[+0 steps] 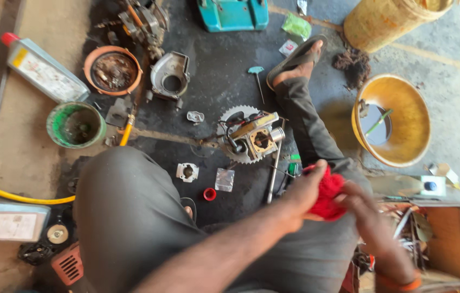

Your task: The person sits on the workshop floor assembling a small engine. They pick up the aluminum cylinder, fit it onto the engine block, press and align the parts by hand, wipe components with a red cloth, and repeatedly lift and reposition the engine assembly to check the fit.

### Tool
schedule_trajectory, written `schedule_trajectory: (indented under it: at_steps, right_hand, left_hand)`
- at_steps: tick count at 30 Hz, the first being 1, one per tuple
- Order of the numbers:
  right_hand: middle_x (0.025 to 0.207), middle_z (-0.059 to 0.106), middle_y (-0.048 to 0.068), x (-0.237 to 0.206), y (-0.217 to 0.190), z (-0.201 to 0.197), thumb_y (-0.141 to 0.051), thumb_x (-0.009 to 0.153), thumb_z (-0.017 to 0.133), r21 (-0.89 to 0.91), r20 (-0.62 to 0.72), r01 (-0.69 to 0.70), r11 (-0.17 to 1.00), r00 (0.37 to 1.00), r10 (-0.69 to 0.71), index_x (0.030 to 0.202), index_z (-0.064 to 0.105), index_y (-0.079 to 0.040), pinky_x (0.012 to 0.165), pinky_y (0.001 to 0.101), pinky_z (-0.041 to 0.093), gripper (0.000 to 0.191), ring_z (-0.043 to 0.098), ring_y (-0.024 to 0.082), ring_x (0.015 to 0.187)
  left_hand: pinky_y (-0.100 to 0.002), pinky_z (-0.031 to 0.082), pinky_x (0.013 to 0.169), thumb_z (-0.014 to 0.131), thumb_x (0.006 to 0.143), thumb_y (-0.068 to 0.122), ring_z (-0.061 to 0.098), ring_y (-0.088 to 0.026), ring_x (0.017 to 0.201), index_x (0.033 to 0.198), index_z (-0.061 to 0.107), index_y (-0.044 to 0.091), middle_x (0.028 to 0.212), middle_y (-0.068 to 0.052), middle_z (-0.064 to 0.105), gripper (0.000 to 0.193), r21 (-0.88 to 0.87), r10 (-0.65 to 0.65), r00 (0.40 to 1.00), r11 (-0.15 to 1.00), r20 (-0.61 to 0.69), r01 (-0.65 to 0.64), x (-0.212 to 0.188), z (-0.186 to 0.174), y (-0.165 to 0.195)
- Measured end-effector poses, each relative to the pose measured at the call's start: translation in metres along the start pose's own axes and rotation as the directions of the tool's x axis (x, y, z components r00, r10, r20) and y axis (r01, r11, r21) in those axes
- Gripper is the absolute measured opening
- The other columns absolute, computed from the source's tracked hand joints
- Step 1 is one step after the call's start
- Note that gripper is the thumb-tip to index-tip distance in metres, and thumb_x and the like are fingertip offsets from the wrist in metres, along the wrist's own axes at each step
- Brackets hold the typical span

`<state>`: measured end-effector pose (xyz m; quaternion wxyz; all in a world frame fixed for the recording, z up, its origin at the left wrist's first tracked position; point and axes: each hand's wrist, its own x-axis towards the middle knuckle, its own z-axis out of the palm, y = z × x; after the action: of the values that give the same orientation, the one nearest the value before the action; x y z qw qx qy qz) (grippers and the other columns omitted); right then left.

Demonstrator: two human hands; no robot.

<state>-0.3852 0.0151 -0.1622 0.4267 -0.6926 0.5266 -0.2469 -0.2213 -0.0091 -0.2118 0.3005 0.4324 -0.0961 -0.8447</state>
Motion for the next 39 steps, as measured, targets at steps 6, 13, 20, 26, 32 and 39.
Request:
schedule_trajectory:
  at_steps: [6,13,20,26,32,39]
  right_hand:
    - [0.167,0.019,0.032,-0.027,0.017,0.057,-0.011,0.093,0.049,-0.608,-0.204,-0.017,0.794,0.970,-0.135,0.139,0.060,0.001,0.120,0.0538,0.018,0.049,0.015,0.052,0.152]
    - [0.162,0.045,0.014,-0.021,0.014,0.048,-0.027,0.091,0.069,-0.276,-0.373,-0.089,0.957,0.928,-0.021,0.116,0.061,-0.015,0.120,0.0450,0.036,0.029,0.041,0.034,0.151]
    - [0.146,0.055,0.011,0.009,0.014,0.062,-0.009,0.082,0.065,-0.665,-0.121,0.028,0.747,0.982,-0.145,0.130,0.058,-0.005,0.114,0.0463,0.042,0.048,0.052,0.038,0.139]
    - [0.141,0.055,0.023,0.034,0.031,0.082,-0.016,0.089,0.062,-0.283,-0.007,0.035,0.958,0.999,-0.038,0.138,0.053,-0.001,0.099,0.0493,0.046,0.052,0.055,0.043,0.125]
    - [0.116,0.074,0.010,0.069,0.062,0.098,-0.025,0.098,0.062,-0.649,0.117,-0.215,0.730,0.920,0.375,0.117,0.065,-0.014,0.089,0.0449,0.057,0.022,0.072,0.035,0.107]
    - [0.136,0.060,0.014,0.083,0.057,0.120,-0.041,0.077,0.071,-0.851,0.106,0.053,0.523,0.992,0.073,0.126,0.063,-0.011,0.103,0.0513,0.043,0.059,0.056,0.036,0.127]
  left_hand:
    - [-0.040,0.054,0.085,0.061,0.099,0.041,0.067,-0.023,0.100,0.120,0.065,0.004,0.115,-0.013,0.071,0.042,0.014,0.183,0.960,0.983,-0.213,-0.184,0.048,0.032,-0.040]
    - [-0.044,0.053,0.078,0.048,0.102,0.057,0.066,-0.026,0.102,0.122,0.062,0.009,0.116,-0.012,0.068,0.054,-0.151,-0.263,0.960,0.957,-0.092,0.247,0.057,0.012,-0.018]
    - [-0.043,0.053,0.092,0.047,0.094,0.033,0.067,-0.026,0.111,0.124,0.062,0.007,0.121,-0.013,0.070,0.042,0.237,0.312,0.877,0.942,-0.366,-0.236,0.075,-0.001,-0.041]
    - [-0.042,0.050,0.077,0.041,0.101,0.056,0.063,-0.021,0.096,0.108,0.064,0.017,0.104,-0.005,0.067,0.046,-0.378,-0.213,0.954,0.918,-0.209,0.123,0.088,-0.056,-0.031]
    - [-0.048,0.058,0.073,0.060,0.095,0.042,0.071,-0.024,0.094,0.110,0.068,0.011,0.104,-0.007,0.071,0.035,-0.029,-0.014,0.906,1.000,-0.424,0.002,0.056,-0.086,-0.051]
    - [-0.048,0.053,0.093,0.080,0.081,0.051,0.060,-0.037,0.110,0.124,0.055,0.002,0.116,-0.019,0.058,0.070,0.602,0.577,0.181,0.727,-0.796,0.329,-0.004,-0.203,0.023]
